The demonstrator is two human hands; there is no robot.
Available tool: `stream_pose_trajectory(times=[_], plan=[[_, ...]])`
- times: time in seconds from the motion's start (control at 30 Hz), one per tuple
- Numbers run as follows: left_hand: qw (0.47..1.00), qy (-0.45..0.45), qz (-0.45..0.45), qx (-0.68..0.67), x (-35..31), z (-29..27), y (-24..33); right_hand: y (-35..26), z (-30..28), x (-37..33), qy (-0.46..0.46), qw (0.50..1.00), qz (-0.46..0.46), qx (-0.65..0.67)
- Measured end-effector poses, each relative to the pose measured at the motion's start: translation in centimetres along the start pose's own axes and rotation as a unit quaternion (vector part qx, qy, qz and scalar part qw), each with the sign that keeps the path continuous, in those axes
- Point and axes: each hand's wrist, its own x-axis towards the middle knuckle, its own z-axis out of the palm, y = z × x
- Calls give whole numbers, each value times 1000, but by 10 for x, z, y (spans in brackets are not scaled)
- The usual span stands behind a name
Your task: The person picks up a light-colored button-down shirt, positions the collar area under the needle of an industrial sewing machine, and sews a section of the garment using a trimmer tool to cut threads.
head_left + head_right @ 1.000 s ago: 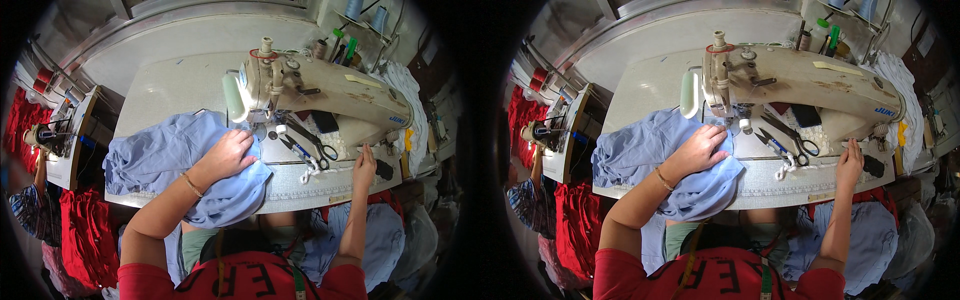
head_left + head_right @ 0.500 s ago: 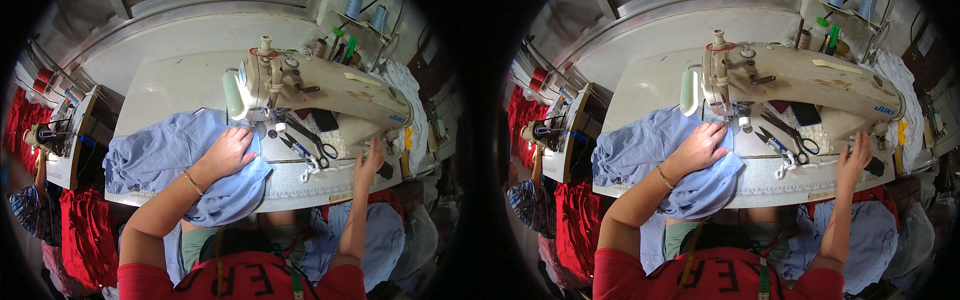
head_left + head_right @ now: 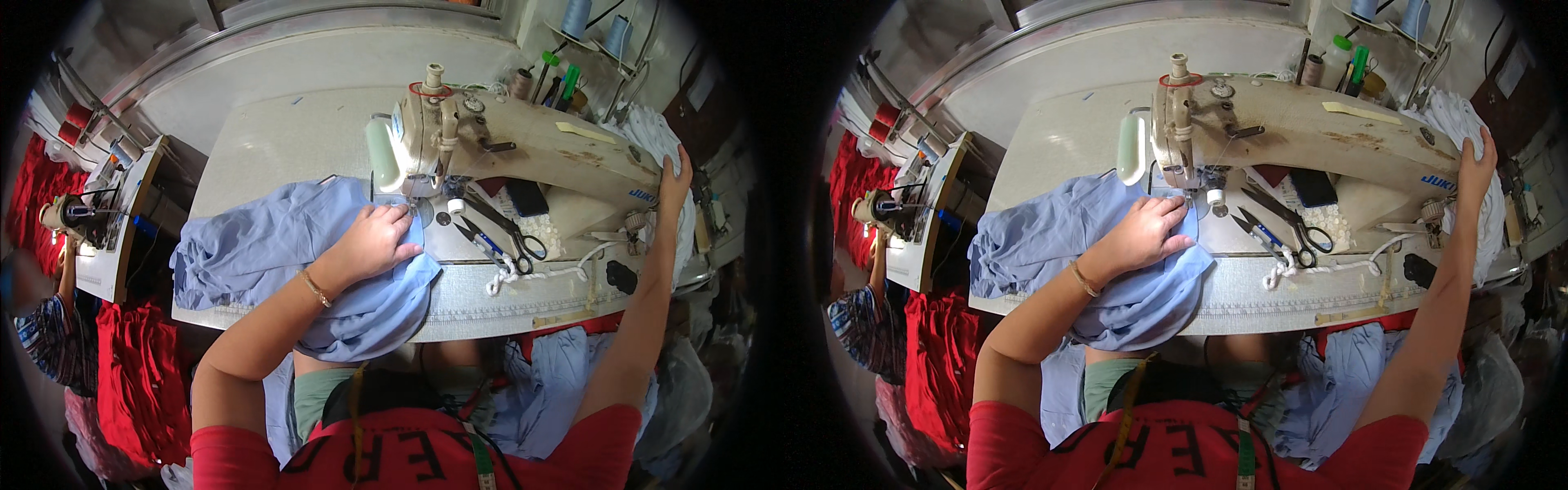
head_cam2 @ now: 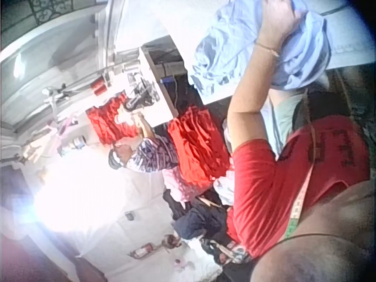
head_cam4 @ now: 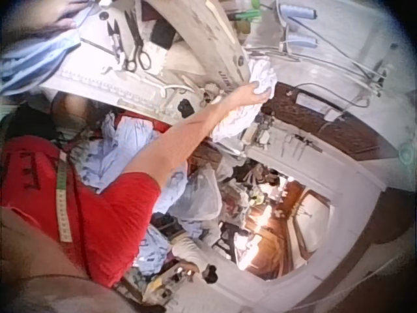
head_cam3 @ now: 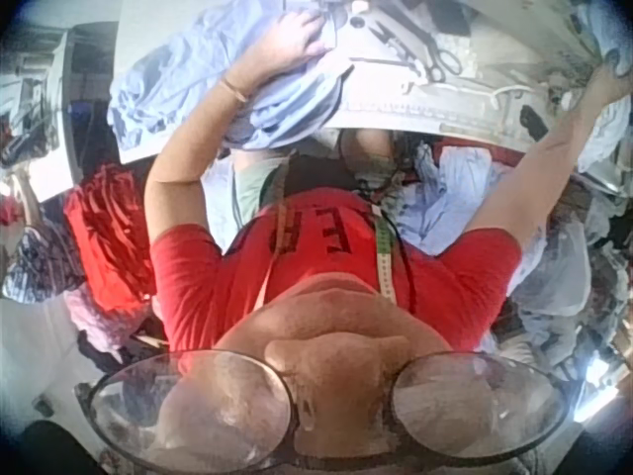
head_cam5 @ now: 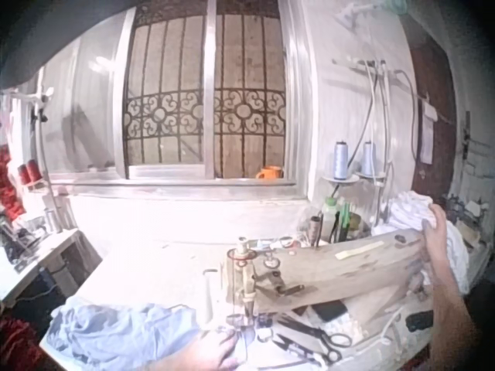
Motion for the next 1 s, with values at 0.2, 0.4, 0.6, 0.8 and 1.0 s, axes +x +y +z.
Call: stream_pose_trajectory(times=[0.2,0.4,0.6,0.8,1.0], plan=[[997,-59,-44,-18,-3,-6,54,93,6,23,-193,962,179,69],[997,-24,-60,46,-24,11,56,79,26,-23,-63,948,192,247],[993,-75,-93,-1,-49,-4,44,111,16,21,-331,910,224,109],[984,-118,-131,-28,-91,-35,24,87,2,29,-227,956,171,76],[973,6,-221,-65,-47,-44,14,-114,-45,-53,-31,948,80,306]])
